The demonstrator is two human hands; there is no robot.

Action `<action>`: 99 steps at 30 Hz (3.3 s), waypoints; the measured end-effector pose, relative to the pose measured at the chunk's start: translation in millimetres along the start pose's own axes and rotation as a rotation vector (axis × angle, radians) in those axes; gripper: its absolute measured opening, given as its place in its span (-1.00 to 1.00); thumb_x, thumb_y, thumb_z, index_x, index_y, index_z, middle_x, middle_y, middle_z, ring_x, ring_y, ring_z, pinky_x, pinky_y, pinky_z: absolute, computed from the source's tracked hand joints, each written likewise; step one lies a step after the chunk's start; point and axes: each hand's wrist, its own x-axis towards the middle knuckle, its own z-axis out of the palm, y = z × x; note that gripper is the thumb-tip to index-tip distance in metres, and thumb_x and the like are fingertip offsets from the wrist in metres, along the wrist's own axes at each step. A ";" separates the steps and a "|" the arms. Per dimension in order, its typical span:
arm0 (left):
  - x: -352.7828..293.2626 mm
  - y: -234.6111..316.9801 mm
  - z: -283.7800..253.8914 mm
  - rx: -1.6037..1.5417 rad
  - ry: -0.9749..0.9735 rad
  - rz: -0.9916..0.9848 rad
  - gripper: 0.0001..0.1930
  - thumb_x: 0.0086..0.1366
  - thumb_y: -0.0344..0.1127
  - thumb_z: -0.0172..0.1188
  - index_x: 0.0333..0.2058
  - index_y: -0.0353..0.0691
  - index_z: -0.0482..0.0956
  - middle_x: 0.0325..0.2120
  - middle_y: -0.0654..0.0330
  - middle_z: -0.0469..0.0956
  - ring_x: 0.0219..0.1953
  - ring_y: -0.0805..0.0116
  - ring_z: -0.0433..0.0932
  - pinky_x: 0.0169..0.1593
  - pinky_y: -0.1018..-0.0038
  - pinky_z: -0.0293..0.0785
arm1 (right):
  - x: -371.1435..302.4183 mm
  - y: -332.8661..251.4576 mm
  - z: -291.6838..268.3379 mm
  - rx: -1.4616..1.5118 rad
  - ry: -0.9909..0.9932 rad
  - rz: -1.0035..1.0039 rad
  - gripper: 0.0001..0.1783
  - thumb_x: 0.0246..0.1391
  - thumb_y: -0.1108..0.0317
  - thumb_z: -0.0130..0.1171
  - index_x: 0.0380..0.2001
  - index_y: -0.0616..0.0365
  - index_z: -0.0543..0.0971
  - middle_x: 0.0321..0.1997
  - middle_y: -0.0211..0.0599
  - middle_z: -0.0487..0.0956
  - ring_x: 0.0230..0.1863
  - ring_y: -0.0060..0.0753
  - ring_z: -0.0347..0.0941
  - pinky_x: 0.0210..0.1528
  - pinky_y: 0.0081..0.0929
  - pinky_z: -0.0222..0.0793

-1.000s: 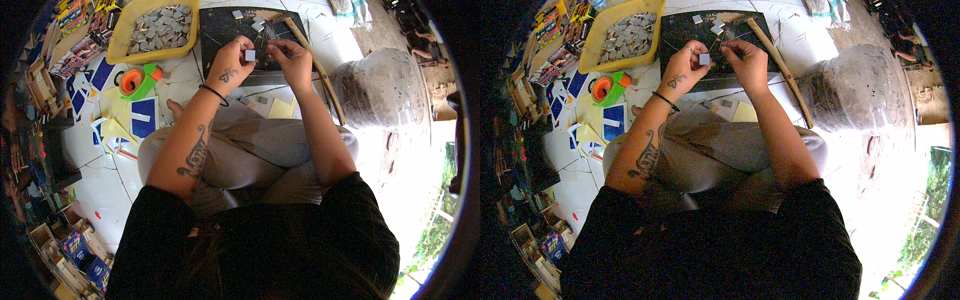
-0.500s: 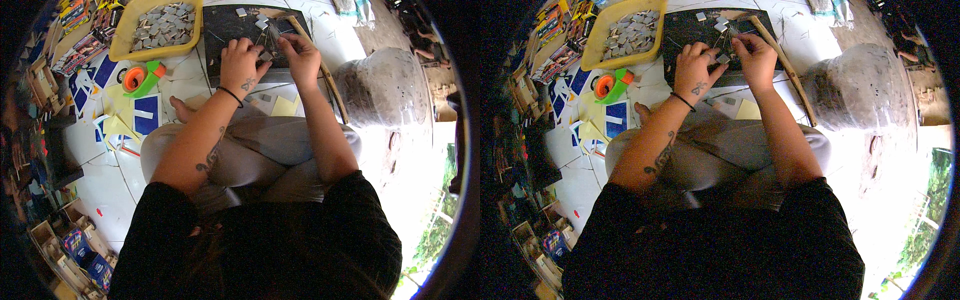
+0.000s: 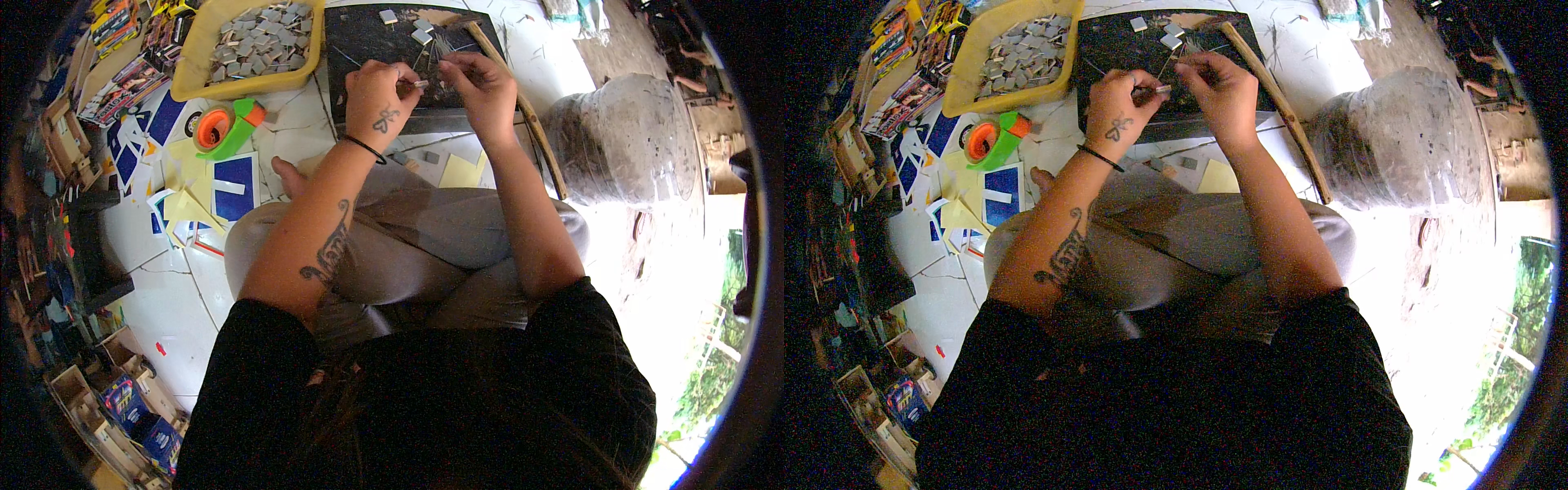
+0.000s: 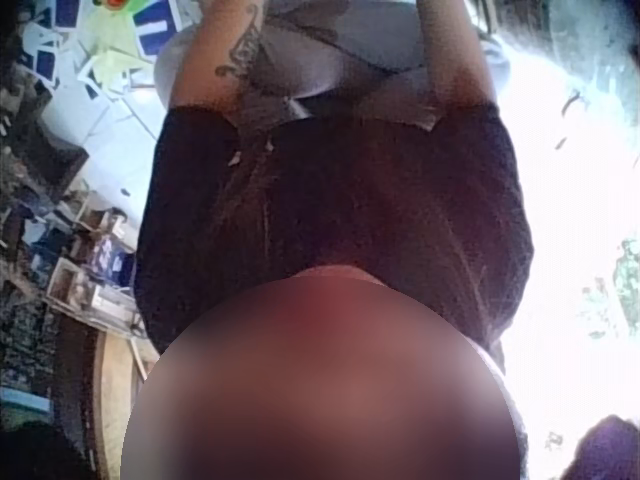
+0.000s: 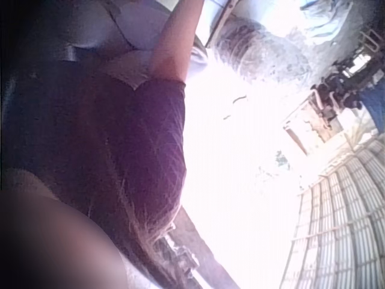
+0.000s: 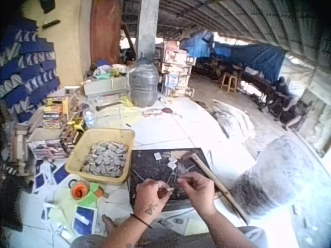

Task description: The person sits on the floor and repeatedly hammers small wooden blocks on a black board, breaking them into smaller pieces. The person then transfers the broken pieces into a large clear container.

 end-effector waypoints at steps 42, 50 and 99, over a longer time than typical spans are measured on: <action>4.9 -5.4 5.5 -0.057 0.137 0.140 -0.88 -0.03 -0.32 0.26 -0.48 -0.19 0.61 -0.55 0.16 0.56 -0.34 0.19 0.51 -0.24 0.23 0.35 | 0.7 -13.6 8.9 -0.311 -0.178 -0.280 -0.82 -0.09 0.40 0.26 -0.35 0.18 0.61 -0.36 -0.16 0.60 -0.34 -0.21 0.55 -0.26 -0.42 0.46; 5.9 -7.6 4.7 -0.186 0.091 0.184 -0.90 0.06 -0.40 0.23 -0.53 -0.32 0.57 -0.59 0.09 0.52 -0.59 0.20 0.50 -0.46 0.43 0.42 | -0.8 -9.3 -80.1 -1.016 -0.173 -0.091 -0.30 -0.12 0.26 0.30 0.13 0.09 0.29 0.12 -0.02 0.33 0.14 0.05 0.25 0.18 -0.15 0.21; -2.8 3.2 15.7 0.010 0.060 0.138 -0.89 0.11 -0.28 0.19 -0.54 -0.14 0.58 -0.67 0.27 0.46 -0.50 0.24 0.47 -0.13 0.31 0.26 | -136.3 -100.7 -118.9 -0.619 -0.231 0.055 -0.39 0.11 0.46 -0.03 0.23 -0.21 0.20 -0.16 -0.05 0.51 -0.23 0.01 0.50 -0.23 -0.19 0.45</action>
